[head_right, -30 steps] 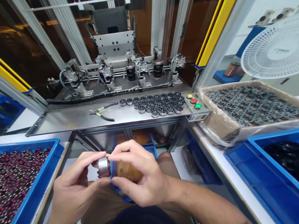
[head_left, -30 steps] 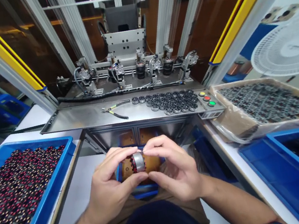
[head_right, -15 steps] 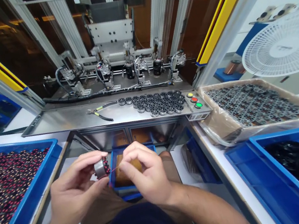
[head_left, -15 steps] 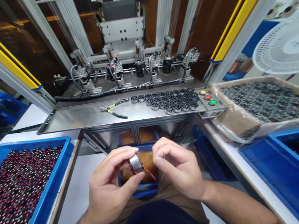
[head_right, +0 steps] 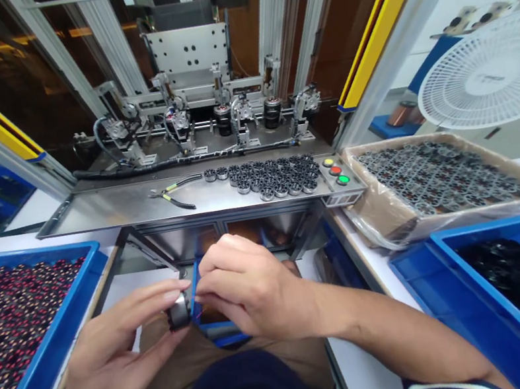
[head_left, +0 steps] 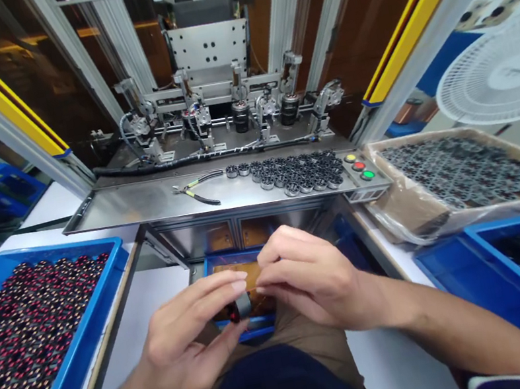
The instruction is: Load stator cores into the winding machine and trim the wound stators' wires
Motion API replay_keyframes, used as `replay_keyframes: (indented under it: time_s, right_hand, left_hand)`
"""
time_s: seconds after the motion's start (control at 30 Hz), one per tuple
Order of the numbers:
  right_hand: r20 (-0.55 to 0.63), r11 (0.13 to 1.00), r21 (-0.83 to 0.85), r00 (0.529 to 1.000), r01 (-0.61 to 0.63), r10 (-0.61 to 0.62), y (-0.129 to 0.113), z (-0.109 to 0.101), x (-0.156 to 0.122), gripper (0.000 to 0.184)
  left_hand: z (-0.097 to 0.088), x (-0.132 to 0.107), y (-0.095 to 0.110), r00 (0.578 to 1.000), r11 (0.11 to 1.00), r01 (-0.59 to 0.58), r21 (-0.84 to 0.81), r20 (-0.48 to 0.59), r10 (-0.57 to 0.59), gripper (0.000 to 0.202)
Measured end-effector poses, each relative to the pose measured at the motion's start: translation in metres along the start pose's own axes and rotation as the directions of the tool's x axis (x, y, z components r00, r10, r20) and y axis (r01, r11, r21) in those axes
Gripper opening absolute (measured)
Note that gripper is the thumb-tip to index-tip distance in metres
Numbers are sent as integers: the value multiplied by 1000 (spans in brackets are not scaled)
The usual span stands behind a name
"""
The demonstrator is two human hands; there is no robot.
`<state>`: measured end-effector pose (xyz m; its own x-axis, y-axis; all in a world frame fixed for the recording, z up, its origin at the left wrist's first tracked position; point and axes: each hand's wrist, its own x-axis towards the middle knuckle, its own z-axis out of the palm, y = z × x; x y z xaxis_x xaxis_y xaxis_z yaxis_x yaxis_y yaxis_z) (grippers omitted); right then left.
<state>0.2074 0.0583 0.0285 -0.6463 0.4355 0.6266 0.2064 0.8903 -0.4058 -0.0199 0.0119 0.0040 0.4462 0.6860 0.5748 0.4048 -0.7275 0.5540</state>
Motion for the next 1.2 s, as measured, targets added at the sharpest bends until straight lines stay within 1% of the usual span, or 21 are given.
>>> replay_keyframes:
  time_s: [0.07, 0.13, 0.2, 0.27, 0.33, 0.37, 0.4, 0.5, 0.53, 0.63, 0.73, 0.8, 0.83, 0.9, 0.93, 0.97, 1.0, 1.07, 1.13, 1.2]
  right_hand:
    - [76, 990, -117, 995, 78, -70, 8, -7, -2, 15]
    - [139, 978, -193, 989, 79, -53, 14, -15, -4, 17]
    - [125, 972, -235, 992, 21, 9, 12, -23, -5, 14]
    - [64, 975, -219, 997, -31, 46, 3, -27, -3, 10]
    - [23, 984, -176, 1000, -13, 18, -10, -22, 1, 23]
    - [24, 986, -169, 1000, 11, -7, -15, -17, 3, 29]
    - [35, 983, -179, 999, 36, -31, -20, -10, 6, 31]
    - [109, 961, -251, 990, 118, -94, -23, 9, 13, 20]
    - [139, 954, -256, 983, 153, -120, -22, 13, 14, 21]
    - [230, 943, -200, 948, 267, -220, -17, 15, 19, 27]
    - [312, 940, -152, 917, 306, -248, -8, 9, 25, 29]
    - [334, 941, -162, 914, 296, -230, 8, 8, 33, 28]
    - [326, 944, -176, 922, 279, -211, 19, 9, 39, 27]
    - [283, 956, -225, 952, 186, -119, 49, 17, 57, 21]
    - [260, 961, -258, 965, 104, -35, 67, 22, 67, 20]
    - [237, 954, -301, 969, 7, 68, 87, 29, 78, 27]
    - [222, 932, -349, 957, -99, 185, 106, 37, 89, 39]
    - [204, 899, -397, 937, -185, 283, 142, 55, 108, 60]
    - [216, 877, -424, 916, -225, 339, 169, 72, 121, 74]
    - [245, 861, -442, 890, -251, 385, 187, 86, 125, 80]
  left_hand:
    - [-4, -1, 2, 1000, 1000, 7, -22, 26, -6, 49]
    - [-6, -2, 3, 999, 999, 32, -17, 22, -32, 45]
    - [-6, -2, 3, 998, 999, 54, 6, -14, -54, 45]
    - [-4, -3, 2, 997, 997, 60, 53, -57, -57, 46]
    - [-1, -3, 2, 995, 993, 50, 111, -93, -40, 47]
    - [1, -3, 2, 994, 990, 48, 134, -102, -34, 48]
    - [2, -3, 3, 994, 987, 43, 153, -105, -27, 49]
    - [3, -5, 3, 994, 984, 47, 173, -104, -29, 50]
    - [1, -7, 3, 994, 985, 52, 167, -105, -35, 50]
    - [-8, -16, -1, 990, 990, 108, 90, -99, -99, 46]
    - [-19, -28, -8, 973, 976, 211, -52, -90, -215, 43]
    - [-24, -37, -13, 948, 948, 269, -169, -129, -292, 43]
    - [-25, -40, -15, 929, 928, 290, -235, -162, -332, 42]
    - [-24, -43, -18, 878, 872, 312, -378, -235, -417, 41]
    - [-22, -44, -19, 849, 838, 315, -446, -262, -459, 40]
    - [-21, -43, -20, 816, 799, 321, -508, -279, -506, 39]
    - [-19, -43, -20, 784, 759, 331, -561, -285, -552, 38]
    - [-15, -41, -21, 728, 676, 353, -647, -265, -633, 38]
    - [-13, -40, -22, 701, 603, 365, -710, -216, -679, 39]
    - [-13, -41, -23, 705, 569, 343, -747, -196, -682, 40]
